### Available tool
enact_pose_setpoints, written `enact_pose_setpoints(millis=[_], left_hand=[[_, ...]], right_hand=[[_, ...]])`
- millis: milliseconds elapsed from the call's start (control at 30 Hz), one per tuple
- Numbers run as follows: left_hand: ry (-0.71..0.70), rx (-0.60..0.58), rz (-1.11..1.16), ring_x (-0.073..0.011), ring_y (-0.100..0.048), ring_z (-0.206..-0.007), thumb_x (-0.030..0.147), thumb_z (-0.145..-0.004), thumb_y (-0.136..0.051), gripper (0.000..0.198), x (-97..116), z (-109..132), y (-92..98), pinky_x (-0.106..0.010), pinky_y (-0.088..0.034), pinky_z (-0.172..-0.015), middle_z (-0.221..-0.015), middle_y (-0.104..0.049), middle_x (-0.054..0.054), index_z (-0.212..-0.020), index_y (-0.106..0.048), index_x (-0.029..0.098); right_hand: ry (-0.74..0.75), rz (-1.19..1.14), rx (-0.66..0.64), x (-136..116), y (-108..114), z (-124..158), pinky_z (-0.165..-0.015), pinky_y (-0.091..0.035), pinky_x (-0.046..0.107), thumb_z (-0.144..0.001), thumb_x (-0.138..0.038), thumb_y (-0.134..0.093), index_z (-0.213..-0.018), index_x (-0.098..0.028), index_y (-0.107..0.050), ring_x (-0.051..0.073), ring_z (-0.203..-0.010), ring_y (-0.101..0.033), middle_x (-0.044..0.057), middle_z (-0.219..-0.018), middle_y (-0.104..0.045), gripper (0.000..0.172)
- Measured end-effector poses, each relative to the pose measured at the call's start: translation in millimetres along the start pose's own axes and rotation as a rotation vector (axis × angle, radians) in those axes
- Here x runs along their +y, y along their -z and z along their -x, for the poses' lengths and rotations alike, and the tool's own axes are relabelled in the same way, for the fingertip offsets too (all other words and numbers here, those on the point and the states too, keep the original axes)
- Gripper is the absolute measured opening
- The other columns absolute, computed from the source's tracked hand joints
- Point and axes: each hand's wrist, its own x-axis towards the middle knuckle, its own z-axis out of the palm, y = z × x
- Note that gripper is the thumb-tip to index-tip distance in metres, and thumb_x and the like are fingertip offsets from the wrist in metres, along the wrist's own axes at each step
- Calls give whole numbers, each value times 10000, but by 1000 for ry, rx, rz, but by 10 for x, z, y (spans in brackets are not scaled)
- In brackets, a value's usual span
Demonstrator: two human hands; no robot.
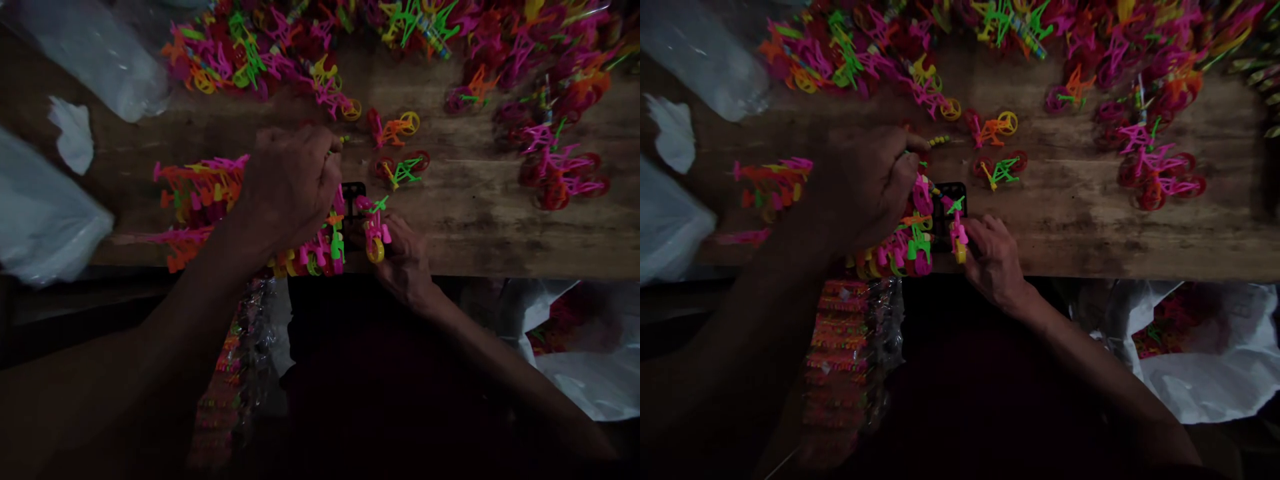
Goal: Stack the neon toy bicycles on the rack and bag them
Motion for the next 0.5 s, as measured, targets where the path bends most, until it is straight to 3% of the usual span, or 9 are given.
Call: enact_pose_setpoints(millis=[167,333,500], left_hand=[[-7,19,19,-327,-677,-1209,218,-1019,-402,343,-3,19,-26,-526,-431,-1147,-1233,-727,-142,-1250,-642,136],[-55,95,49,-319,-714,-1138,258,-1002,-371,358,-76,10,-94,-532,-467,-1106,-1182,-762,-114,-1200,-663,198],[-77,101,48,-334,-726,-1095,270,-981,-350,406,-83,9,-72,-543,-497,-1066,-1144,-772,-146,-1196,-679,167]], right_hand=[[127,65,-46,-36,26,-23,-635,-467,323,-960,-96,-451,-861,-229,-584,186,-662,-485,16,-735,-609,213],[188,105,-37,-39,-33,6,-648,-458,325,-971,-107,-460,-955,-212,-599,191,-676,-500,21,-751,-612,176],[194,244,-78,-50,-108,12,-672,-453,336,-950,-68,-439,-1047,-182,-616,187,-649,-490,19,-745,-617,231]])
